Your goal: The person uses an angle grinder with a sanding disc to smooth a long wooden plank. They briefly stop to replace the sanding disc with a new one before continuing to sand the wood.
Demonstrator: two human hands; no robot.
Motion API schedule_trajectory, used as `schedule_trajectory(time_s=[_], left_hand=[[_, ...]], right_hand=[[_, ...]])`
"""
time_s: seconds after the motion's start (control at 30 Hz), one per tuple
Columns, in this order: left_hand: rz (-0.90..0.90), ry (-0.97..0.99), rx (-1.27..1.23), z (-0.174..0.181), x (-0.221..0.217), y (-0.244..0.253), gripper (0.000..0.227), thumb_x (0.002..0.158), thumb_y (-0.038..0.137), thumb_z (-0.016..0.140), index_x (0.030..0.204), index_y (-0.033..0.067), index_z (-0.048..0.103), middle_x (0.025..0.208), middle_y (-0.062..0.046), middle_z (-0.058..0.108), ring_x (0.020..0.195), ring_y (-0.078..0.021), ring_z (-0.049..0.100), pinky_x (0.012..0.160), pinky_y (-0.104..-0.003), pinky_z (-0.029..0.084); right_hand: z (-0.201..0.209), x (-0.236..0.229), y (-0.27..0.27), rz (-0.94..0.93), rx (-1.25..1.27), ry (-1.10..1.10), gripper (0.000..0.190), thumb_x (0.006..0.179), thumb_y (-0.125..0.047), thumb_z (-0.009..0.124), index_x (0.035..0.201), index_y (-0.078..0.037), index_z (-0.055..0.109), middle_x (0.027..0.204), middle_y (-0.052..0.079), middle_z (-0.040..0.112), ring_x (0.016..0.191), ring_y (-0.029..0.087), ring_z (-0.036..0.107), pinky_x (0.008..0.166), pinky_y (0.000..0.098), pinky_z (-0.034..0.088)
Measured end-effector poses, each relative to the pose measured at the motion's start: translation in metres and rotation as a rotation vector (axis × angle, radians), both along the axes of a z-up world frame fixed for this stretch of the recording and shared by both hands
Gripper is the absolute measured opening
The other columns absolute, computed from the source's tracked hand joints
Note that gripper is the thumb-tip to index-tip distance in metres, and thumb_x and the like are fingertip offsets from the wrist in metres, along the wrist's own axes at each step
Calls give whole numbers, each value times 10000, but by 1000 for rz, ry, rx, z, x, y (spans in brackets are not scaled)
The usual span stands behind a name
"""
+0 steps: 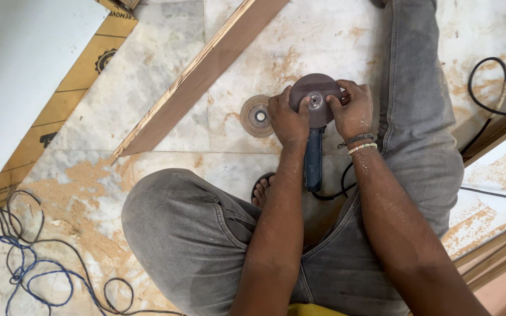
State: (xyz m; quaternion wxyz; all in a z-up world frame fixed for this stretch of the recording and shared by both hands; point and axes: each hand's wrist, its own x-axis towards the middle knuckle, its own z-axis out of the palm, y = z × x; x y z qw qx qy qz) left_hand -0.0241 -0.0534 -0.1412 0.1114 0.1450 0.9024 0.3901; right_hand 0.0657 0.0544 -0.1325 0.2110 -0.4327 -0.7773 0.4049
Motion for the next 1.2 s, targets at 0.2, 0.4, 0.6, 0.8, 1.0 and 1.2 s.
schedule_trajectory(time_s=[0.2,0.4,0.6,0.8,1.0,1.2], left_hand=[[25,-44,14,-3,-1,2,584,837,320,812,1339,70,649,1212,-134,533,1161,-302,564,978,-424,520],[9,-4,-19,-8,3,1,588,836,327,811,1337,64,655,1224,-127,525,1200,-307,536,1002,-435,504],[-37,-181,83,-7,-1,4,590,920,275,748,1434,64,549,1356,-189,591,1291,-330,570,1047,-437,498],[45,-355,272,-6,1,1,621,921,228,733,1454,38,478,1359,-223,621,1208,-306,667,980,-388,569],[109,-516,435,-27,-1,-1,623,882,218,790,1410,-10,552,1309,-227,698,1182,-293,708,993,-397,586],[-116,-956,567,-64,-6,-30,917,736,143,869,1502,25,379,1418,-191,555,1318,-300,547,1102,-404,475]], right_hand=[[-4,-1,2,-5,57,-148,396,819,-150,878,1186,-88,744,934,87,627,737,202,641,699,366,551],[-3,1,2,-15,55,-185,452,800,-162,882,1205,-74,699,987,102,609,757,219,666,673,358,567],[-2,-3,-1,7,-109,-195,475,885,-151,802,1320,-73,628,1062,108,706,820,215,724,707,363,577],[-14,2,1,49,-159,-154,525,891,-142,788,1366,-43,588,1084,141,712,857,225,719,731,369,585],[-32,2,0,144,-150,106,548,902,-105,824,1353,29,542,1185,175,688,1036,227,721,860,355,613],[-27,-2,-1,66,-239,-10,564,865,-151,849,1298,10,526,1020,161,736,899,195,754,749,314,621]])
